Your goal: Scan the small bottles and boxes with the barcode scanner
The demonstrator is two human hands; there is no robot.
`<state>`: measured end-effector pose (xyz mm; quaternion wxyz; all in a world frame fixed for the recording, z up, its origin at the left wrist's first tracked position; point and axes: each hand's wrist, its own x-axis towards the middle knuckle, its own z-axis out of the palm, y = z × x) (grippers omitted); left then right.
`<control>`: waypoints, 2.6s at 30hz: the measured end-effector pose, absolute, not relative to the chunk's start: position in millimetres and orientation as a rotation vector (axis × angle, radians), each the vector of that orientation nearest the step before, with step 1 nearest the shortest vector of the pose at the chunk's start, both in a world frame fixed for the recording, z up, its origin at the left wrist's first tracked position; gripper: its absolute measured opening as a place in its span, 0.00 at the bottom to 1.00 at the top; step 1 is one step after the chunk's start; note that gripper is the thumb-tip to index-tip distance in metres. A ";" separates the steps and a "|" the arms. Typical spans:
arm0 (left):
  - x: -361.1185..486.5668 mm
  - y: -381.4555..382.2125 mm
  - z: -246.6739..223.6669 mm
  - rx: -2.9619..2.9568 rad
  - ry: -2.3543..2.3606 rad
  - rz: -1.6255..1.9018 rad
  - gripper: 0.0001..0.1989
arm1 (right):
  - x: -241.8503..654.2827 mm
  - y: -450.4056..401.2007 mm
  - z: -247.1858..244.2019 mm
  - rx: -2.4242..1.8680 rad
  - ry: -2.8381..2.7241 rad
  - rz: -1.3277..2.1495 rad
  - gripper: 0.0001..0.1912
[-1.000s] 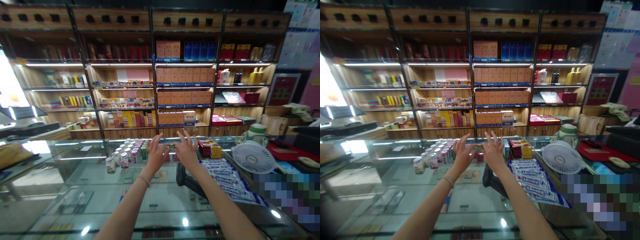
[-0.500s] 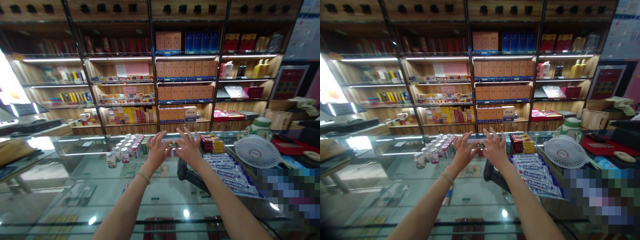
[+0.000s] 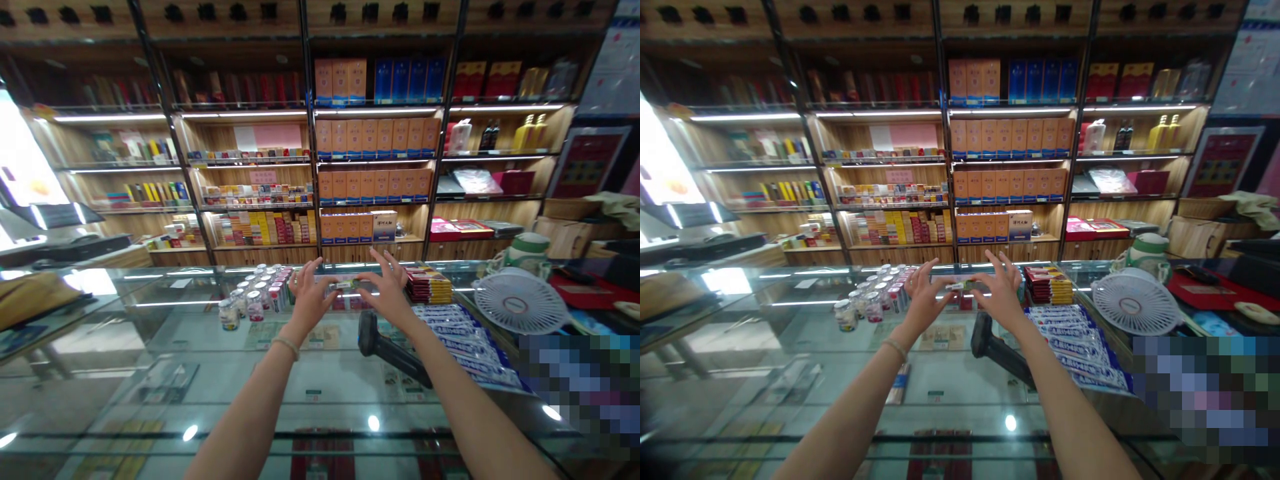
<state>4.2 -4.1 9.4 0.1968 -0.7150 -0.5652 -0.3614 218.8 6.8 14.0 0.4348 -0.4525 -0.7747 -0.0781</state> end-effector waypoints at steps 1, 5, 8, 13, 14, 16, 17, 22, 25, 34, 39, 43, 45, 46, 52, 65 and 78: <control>4.2 -4.0 9.8 -1.992 -1.582 -1.024 0.11 | 220.3 7.3 14.3 -1.143 -1.927 -0.203 0.11; 6.3 -5.5 11.5 -1.970 -1.558 -1.049 0.10 | 226.4 11.6 12.8 -1.216 -1.950 -0.278 0.10; 8.4 -6.5 11.5 -1.985 -1.486 -1.074 0.10 | 229.3 16.2 6.8 -1.221 -1.967 -0.367 0.11; 9.3 -5.2 8.0 -1.981 -1.301 -1.148 0.10 | 230.8 22.6 -0.2 -1.187 -1.970 -0.429 0.11; 9.3 -5.1 7.5 -1.970 -1.291 -1.152 0.10 | 230.7 22.6 1.5 -1.192 -1.973 -0.432 0.11; 9.5 -5.6 7.0 -1.953 -1.293 -1.155 0.10 | 230.3 20.1 8.4 -1.220 -1.996 -0.446 0.11; 9.6 -6.0 6.9 -1.945 -1.301 -1.154 0.10 | 230.1 17.4 13.1 -1.238 -2.022 -0.460 0.12; 9.9 -7.5 6.0 -1.916 -1.330 -1.154 0.09 | 232.3 -8.5 30.5 -1.353 -2.137 -0.549 0.27; 9.3 -6.6 4.7 -1.928 -1.314 -1.163 0.09 | 236.7 -28.2 28.0 -1.428 -2.137 -0.547 0.30; 7.6 -0.7 -0.8 -1.928 -1.303 -1.186 0.11 | 241.7 -76.7 -5.7 -1.627 -2.211 -0.237 0.35; 7.8 -1.0 -1.5 -1.930 -1.301 -1.170 0.11 | 235.1 -83.7 -33.5 -1.719 -2.179 -0.172 0.38; 7.9 -1.0 -2.4 -1.904 -1.292 -1.160 0.09 | 230.9 -83.5 -45.9 -1.700 -2.143 -0.250 0.31; 7.9 -1.2 -2.7 -1.899 -1.286 -1.156 0.09 | 229.2 -84.1 -48.1 -1.684 -2.143 -0.287 0.26; 7.9 -1.4 -2.8 -1.898 -1.285 -1.156 0.08 | 228.6 -84.4 -48.5 -1.676 -2.147 -0.299 0.24; 7.5 -2.9 -4.0 -1.910 -1.302 -1.152 0.08 | 232.4 -85.7 -43.0 -1.567 -2.109 -0.290 0.14; 5.9 -5.0 -3.4 -1.894 -1.366 -1.119 0.09 | 246.7 -102.3 -38.3 -1.283 -1.983 -0.095 0.28; 5.9 -2.3 -4.0 -1.887 -1.335 -1.160 0.09 | 241.5 -105.2 -33.2 -1.220 -1.982 -0.216 0.17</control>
